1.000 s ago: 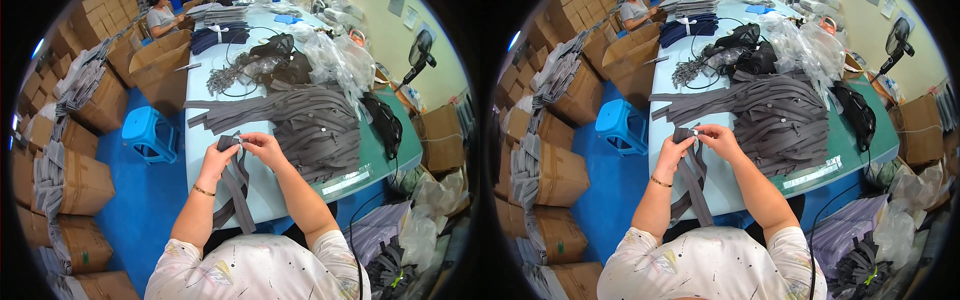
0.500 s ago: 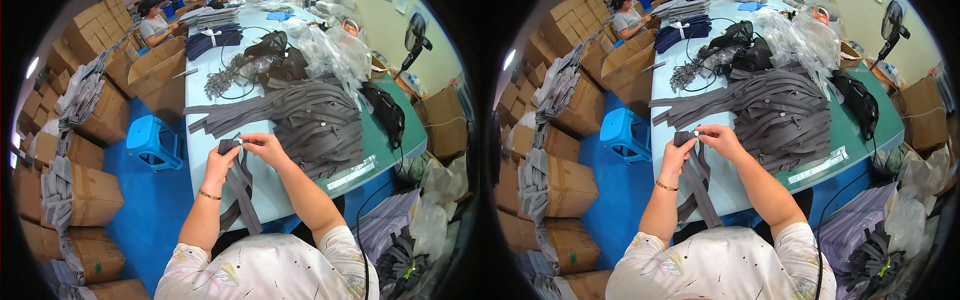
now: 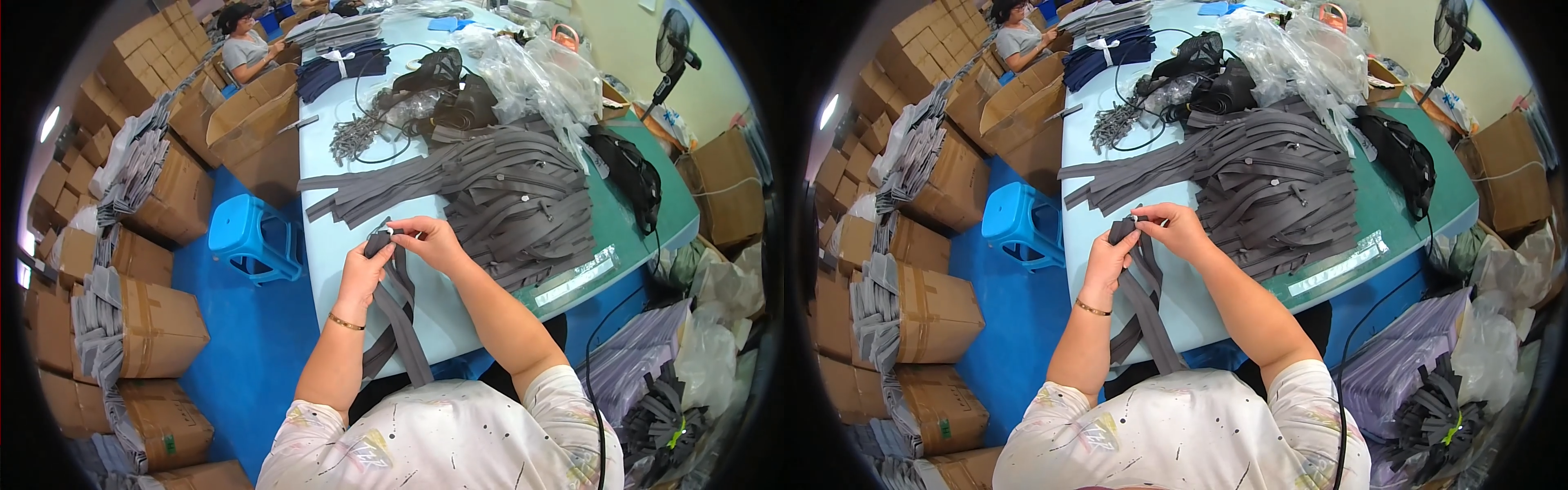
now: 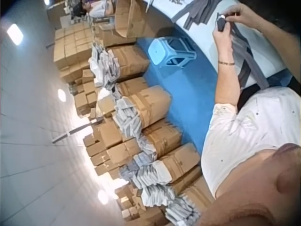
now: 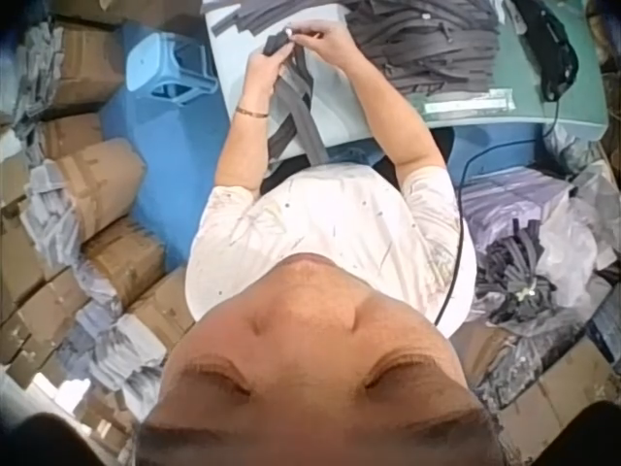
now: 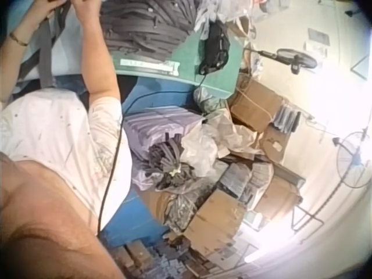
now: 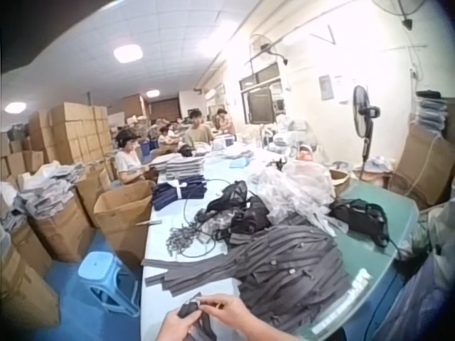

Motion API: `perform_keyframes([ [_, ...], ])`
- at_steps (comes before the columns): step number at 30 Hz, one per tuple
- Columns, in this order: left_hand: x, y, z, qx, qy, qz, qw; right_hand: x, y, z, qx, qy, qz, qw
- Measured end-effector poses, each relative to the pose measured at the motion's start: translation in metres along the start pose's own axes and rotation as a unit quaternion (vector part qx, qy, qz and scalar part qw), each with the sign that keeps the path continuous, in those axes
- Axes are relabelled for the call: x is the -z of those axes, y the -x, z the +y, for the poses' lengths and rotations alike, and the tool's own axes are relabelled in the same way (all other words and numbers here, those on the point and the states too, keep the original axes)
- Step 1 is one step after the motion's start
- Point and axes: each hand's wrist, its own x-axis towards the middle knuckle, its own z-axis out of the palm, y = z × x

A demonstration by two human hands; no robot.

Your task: Attaching plastic or metal adjusters and buckles onto grey webbing straps in a workshop setting.

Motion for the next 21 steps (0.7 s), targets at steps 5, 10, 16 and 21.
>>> perform_keyframes([
  [5,-0.0002,0.0006,-0.0008,0.007,-0.022,0.006,1.0,0.0012,0.0003,0.0018,0.043,0.062,0.004,0.997],
  [10,-0.0043,0.0025,-0.0006,-0.021,-0.034,0.022,0.999,0.0013,0.0011,0.0,0.071,0.077,0.017,0.994],
  [16,-0.0069,0.0058,0.0038,-0.028,-0.028,0.029,0.999,0.0006,0.0031,-0.0014,0.083,0.084,0.023,0.993],
  [21,-0.0044,0.003,-0.0025,-0.051,-0.038,0.023,0.998,-0.0003,0.0024,-0.0008,0.079,0.082,0.025,0.993],
])
